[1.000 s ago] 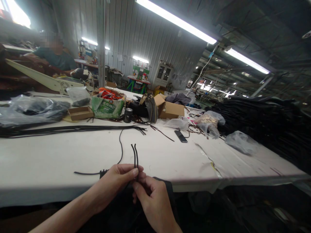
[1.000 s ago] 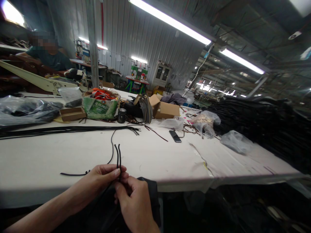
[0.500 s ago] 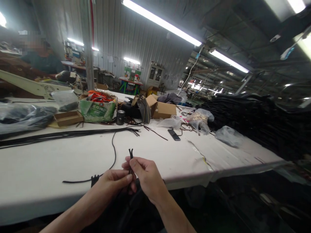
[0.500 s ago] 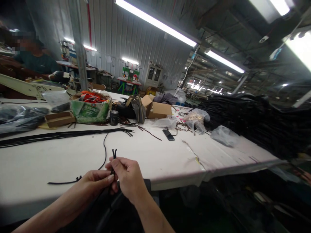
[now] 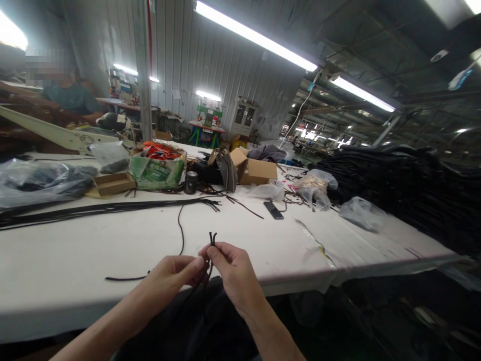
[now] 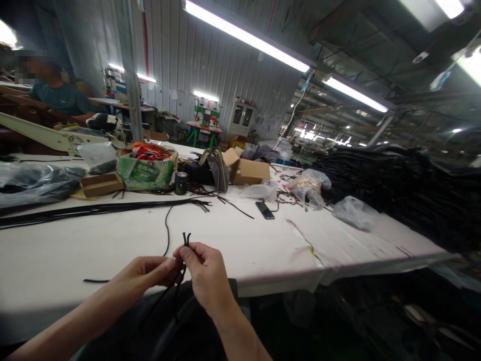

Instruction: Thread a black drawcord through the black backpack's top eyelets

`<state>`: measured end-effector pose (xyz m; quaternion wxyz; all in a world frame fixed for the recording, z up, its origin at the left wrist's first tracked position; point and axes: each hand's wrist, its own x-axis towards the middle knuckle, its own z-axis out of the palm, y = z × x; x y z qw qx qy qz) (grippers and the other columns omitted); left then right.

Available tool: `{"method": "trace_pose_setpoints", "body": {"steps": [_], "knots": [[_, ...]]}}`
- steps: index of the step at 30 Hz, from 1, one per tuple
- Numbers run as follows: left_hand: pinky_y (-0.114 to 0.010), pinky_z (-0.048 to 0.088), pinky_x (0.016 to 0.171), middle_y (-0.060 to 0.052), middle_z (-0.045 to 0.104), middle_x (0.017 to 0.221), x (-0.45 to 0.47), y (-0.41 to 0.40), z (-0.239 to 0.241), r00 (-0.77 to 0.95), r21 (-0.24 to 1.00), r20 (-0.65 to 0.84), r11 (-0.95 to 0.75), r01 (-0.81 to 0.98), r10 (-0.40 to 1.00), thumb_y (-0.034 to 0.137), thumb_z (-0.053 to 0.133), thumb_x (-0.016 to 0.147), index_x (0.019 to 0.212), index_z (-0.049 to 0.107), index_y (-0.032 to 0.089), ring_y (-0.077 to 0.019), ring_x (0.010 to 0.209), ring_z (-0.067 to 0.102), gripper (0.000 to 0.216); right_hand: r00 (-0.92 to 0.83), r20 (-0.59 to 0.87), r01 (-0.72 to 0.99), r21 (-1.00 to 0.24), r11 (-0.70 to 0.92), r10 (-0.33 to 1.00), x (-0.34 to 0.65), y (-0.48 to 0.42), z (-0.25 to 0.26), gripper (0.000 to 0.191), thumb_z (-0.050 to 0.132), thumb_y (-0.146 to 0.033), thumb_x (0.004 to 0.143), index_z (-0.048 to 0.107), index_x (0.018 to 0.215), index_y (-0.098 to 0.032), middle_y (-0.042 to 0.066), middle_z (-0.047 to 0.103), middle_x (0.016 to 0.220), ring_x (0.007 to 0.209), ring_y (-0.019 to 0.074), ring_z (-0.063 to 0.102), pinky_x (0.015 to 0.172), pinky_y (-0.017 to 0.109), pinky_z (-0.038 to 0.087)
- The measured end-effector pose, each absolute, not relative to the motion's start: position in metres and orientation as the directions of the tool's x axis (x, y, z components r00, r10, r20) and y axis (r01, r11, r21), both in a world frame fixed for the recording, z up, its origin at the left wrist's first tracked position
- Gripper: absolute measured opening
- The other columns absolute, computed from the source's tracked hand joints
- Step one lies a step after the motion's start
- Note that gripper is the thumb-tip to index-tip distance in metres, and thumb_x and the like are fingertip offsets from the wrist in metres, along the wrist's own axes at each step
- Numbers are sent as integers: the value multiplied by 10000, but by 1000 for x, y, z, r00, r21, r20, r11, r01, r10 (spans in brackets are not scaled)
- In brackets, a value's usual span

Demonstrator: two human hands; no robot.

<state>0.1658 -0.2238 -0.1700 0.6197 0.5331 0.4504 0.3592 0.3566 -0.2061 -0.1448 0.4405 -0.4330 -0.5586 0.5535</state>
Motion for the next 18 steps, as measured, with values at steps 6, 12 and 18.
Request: {"method": "trace_pose_setpoints", "body": {"steps": [6, 12, 18], "knots": [[-450, 578, 1065, -137, 841, 1170, 149, -215, -171, 135, 989, -26, 6, 145, 990, 804, 719, 912, 1428, 769, 194, -353, 1131, 755, 800, -244, 85, 24, -995, 94, 966, 355, -208, -142, 315, 760, -461, 1008, 815, 1088, -162, 53, 818, 876, 866, 222, 757, 863, 335, 587], [-468, 557, 1112, -107, 839, 1278, 163, -227, -153, 378, 996, -78, 85, -2, 922, 686, 694, 1010, 1346, 841, 241, -380, 1258, 713, 576, -196, 96, 37, -994, 105, 976, 349, -217, -143, 535, 752, -329, 1003, 540, 1478, -208, 23, 832, 953, 826, 199, 760, 743, 291, 580], [-457, 487, 1220, -100, 854, 1253, 167, -230, -137, 342, 980, -53, 115, -162, 938, 610, 733, 1021, 1356, 837, 242, -345, 1234, 747, 509, -171, 150, 95, -981, 168, 974, 345, -221, -137, 676, 758, -320, 996, 483, 1609, -239, 57, 843, 1044, 913, 237, 806, 862, 368, 663]]}}
